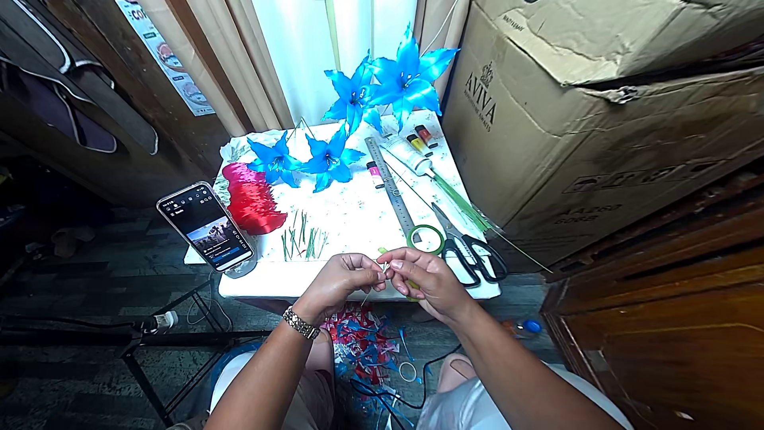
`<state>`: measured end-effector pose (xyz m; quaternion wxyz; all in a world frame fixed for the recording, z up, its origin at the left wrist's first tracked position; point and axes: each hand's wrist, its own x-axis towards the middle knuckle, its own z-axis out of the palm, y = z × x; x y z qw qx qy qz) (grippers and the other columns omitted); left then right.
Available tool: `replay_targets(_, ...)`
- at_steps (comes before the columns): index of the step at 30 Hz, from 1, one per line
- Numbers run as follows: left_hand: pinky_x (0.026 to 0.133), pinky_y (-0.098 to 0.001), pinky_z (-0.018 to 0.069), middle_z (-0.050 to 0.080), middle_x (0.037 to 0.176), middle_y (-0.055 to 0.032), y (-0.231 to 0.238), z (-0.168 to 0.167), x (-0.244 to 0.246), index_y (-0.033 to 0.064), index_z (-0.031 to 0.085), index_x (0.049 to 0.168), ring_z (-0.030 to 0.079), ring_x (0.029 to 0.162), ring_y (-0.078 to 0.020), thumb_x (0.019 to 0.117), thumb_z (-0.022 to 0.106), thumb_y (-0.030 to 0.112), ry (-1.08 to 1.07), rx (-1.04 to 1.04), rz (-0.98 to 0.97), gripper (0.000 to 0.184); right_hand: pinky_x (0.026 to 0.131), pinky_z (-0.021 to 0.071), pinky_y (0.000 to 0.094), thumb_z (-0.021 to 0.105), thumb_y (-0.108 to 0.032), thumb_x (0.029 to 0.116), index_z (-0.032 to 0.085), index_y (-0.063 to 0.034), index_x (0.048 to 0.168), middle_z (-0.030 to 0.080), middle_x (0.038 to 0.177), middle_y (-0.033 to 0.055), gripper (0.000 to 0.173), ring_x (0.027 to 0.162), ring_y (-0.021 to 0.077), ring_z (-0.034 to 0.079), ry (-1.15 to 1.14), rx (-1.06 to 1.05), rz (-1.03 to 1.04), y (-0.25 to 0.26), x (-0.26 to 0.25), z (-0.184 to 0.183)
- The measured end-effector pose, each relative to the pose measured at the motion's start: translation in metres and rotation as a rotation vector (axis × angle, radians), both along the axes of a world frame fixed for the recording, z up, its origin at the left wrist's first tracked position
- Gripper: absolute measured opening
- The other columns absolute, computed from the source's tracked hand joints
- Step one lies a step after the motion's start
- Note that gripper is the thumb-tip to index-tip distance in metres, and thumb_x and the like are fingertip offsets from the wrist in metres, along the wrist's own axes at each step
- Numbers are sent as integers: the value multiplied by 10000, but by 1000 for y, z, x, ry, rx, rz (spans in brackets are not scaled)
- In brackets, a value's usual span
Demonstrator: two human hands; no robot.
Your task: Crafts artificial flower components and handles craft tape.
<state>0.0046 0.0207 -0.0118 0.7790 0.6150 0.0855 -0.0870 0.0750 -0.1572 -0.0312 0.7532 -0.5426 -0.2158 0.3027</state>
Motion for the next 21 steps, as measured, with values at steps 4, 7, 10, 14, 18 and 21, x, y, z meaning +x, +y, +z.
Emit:
replay_targets(4, 685, -198, 542, 710, 728, 15, 0, 0, 0, 49, 688, 818, 658, 679, -33, 927, 616, -39, -14, 93, -21, 158, 478, 390, 98, 600, 0, 968, 685, -45, 915, 641, 685, -36, 110, 502, -38, 487, -41, -88, -25, 1, 0, 3)
replay_targets(7, 681, -198, 542, 708, 726, 11, -1, 1, 0, 42, 687, 822, 655, 673, -36, 934, 616, -37, 2, 91, -20, 154, 488, 402, 100, 599, -2, 975, 676, -51, 898, 648, 694, -36, 120, 514, -35, 502, -46, -79, -28, 0, 1, 2)
replay_targets(10, 684, -202, 545, 710, 732, 6, 0, 1, 0, 39, 688, 831, 657, 675, -40, 941, 609, -38, 16, 75, -15, 156, 490, 406, 102, 598, -14, 990, 677, -49, 910, 644, 687, -37, 118, 513, -33, 506, -54, -79, -38, 2, 0, 1)
replay_targets(14, 690, -201, 549, 715, 740, 4, 1, 2, 0, 34, 695, 838, 663, 681, -42, 947, 609, -37, 28, 83, -21, 157, 485, 405, 104, 607, -9, 985, 680, -50, 904, 645, 682, -35, 118, 510, -30, 507, -59, -86, -53, 2, 0, 0)
replay_targets(18, 686, -197, 546, 714, 736, 9, 2, 1, 0, 30, 701, 842, 659, 676, -36, 952, 607, -34, 27, 94, -25, 158, 491, 407, 101, 607, -5, 983, 675, -50, 905, 646, 698, -36, 114, 516, -32, 505, -66, -90, -62, 2, 0, 0)
replay_targets(21, 687, -199, 551, 715, 734, 6, 3, 1, 0, 23, 703, 851, 664, 677, -39, 961, 601, -28, 25, 98, -28, 158, 495, 409, 102, 611, -5, 983, 679, -50, 906, 652, 706, -35, 112, 519, -30, 507, -81, -90, -74, 3, 0, 0)
